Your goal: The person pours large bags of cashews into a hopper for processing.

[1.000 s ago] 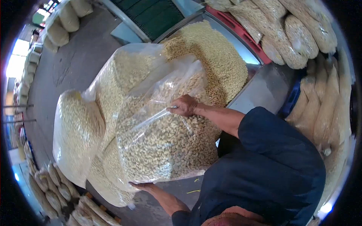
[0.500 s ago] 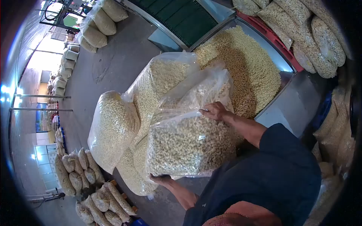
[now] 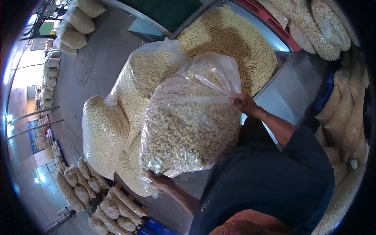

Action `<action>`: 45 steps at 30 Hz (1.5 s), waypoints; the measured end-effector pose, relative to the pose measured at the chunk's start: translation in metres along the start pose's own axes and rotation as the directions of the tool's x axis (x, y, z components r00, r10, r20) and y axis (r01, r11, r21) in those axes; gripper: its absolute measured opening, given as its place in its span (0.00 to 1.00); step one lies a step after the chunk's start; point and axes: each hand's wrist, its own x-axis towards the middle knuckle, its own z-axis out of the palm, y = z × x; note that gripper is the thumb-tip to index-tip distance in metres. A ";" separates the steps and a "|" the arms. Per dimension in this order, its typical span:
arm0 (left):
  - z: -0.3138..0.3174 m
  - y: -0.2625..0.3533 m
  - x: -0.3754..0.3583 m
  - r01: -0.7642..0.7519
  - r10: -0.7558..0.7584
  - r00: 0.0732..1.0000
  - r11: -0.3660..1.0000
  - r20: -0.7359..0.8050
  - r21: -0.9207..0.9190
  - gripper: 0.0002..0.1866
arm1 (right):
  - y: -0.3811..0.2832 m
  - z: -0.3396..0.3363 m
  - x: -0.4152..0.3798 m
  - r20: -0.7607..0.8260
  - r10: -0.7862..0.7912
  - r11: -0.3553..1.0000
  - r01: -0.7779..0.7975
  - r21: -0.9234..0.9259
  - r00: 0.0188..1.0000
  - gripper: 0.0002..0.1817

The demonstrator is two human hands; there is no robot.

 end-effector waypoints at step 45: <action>0.150 0.025 -0.160 0.076 0.059 0.517 0.990 0.854 -0.115 0.08 | 0.003 -0.012 -0.072 0.052 0.023 0.935 -0.003 -0.355 0.998 0.28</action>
